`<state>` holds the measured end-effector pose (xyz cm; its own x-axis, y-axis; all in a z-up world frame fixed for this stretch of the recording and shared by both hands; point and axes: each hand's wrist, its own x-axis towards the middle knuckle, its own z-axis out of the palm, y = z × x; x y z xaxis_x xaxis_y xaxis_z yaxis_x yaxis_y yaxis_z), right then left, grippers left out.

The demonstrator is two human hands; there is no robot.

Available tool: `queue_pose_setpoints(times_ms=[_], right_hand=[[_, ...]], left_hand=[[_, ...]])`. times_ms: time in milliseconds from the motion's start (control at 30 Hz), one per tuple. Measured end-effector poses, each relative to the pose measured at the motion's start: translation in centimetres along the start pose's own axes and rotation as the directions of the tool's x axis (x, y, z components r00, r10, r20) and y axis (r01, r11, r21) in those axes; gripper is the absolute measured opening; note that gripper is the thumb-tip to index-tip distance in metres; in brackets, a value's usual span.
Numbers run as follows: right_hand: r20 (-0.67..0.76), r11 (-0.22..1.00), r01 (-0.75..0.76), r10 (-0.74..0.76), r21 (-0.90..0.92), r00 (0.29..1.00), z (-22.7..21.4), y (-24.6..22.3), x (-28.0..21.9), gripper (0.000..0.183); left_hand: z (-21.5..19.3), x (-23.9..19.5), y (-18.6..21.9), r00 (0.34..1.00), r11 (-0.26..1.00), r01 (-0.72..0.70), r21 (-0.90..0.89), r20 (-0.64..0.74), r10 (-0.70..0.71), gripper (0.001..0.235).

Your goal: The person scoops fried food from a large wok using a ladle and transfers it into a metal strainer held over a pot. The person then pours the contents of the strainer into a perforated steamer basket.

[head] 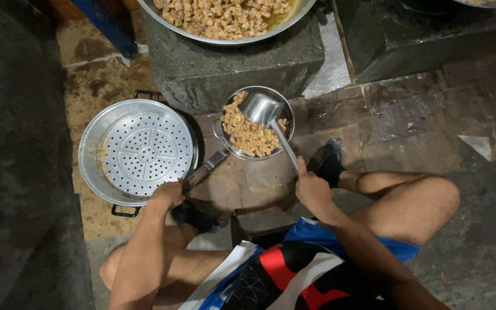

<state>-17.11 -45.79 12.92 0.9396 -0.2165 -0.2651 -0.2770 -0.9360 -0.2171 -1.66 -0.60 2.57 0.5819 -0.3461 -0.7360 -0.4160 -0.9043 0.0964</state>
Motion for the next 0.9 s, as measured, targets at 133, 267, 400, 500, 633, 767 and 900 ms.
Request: queue_pose_setpoints(times_ms=[133, 267, 400, 500, 633, 767, 900], right_hand=[[-0.009, 1.000, 0.015, -0.015, 0.026, 1.000, 1.3, 0.3, -0.2, 0.077], [-0.094, 0.998, 0.027, -0.022, 0.053, 0.995, 2.2, 0.0, -0.4, 0.079], [-0.134, 0.989, 0.034, -0.015, 0.143, 0.991, 2.5, 0.8, -0.4, 0.076], [-0.092, 0.963, -0.040, 0.067, 0.267, 0.994, 3.2, 1.7, 0.3, 0.075], [-0.092, 0.938, -0.100, 0.138, 0.333, 0.986, 4.4, 2.8, 3.2, 0.079], [-0.071, 0.946, -0.136, 0.163, 0.293, 0.984, 4.9, 3.4, 3.2, 0.073], [-0.108, 0.966, -0.011, 0.041, 0.260, 0.993, 3.0, 3.6, 2.1, 0.079]], left_hand=[[-0.5, -0.2, 0.1, 1.000, 0.999, -0.013, 0.035, 0.006, 0.013, 0.052], [-0.8, -0.4, 0.2, 1.000, 1.000, 0.013, -0.004, -0.006, -0.013, 0.052], [-0.3, 0.0, -0.7, 0.999, 1.000, -0.011, -0.016, -0.034, 0.011, 0.054], [0.9, -0.2, -0.5, 0.998, 0.997, 0.062, -0.046, -0.002, -0.062, 0.057], [1.0, 0.4, -0.2, 0.988, 0.999, 0.020, -0.034, -0.155, -0.025, 0.076], [2.4, 0.0, -0.6, 0.993, 0.997, 0.023, -0.080, -0.111, -0.032, 0.054], [1.8, 0.6, -1.9, 0.991, 0.990, -0.037, -0.134, -0.131, 0.020, 0.085]])
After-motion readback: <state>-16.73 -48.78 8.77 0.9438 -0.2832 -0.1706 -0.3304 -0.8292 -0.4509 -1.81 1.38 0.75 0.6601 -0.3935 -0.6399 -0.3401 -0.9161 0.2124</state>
